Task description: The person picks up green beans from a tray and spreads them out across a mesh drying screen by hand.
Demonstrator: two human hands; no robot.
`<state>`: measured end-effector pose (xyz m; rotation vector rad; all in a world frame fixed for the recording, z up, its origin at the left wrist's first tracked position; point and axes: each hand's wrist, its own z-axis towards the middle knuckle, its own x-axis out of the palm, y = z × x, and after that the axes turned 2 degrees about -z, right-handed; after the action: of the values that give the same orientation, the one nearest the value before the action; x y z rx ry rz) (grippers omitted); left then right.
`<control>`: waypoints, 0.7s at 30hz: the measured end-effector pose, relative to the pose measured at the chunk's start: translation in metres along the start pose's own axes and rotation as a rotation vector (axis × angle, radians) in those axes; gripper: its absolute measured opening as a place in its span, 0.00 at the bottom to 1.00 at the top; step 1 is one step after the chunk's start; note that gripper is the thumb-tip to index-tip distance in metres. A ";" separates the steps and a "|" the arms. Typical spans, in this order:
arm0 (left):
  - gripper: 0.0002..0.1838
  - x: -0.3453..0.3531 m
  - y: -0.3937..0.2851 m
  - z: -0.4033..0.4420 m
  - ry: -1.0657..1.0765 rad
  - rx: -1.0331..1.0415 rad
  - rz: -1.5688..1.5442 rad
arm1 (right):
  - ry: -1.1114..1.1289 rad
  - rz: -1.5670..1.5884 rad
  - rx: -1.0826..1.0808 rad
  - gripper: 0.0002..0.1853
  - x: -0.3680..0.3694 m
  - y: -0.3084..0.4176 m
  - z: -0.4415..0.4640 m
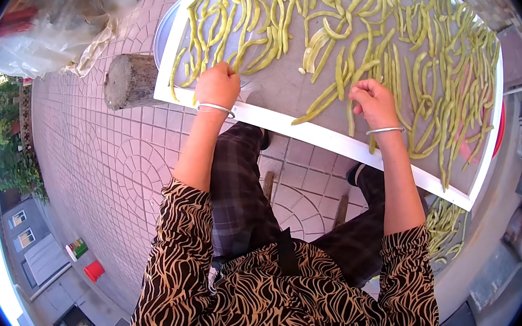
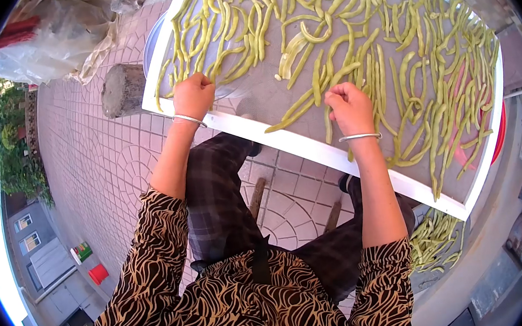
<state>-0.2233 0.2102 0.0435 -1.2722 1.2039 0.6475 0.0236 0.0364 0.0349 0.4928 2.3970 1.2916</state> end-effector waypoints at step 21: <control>0.06 0.009 -0.065 -0.032 -0.137 0.401 0.107 | -0.087 -0.052 -0.010 0.08 -0.006 -0.005 0.004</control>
<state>-0.1716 0.1621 0.0633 -0.8207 1.2204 0.5274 0.0303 0.0341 0.0295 0.4706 2.3154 1.2344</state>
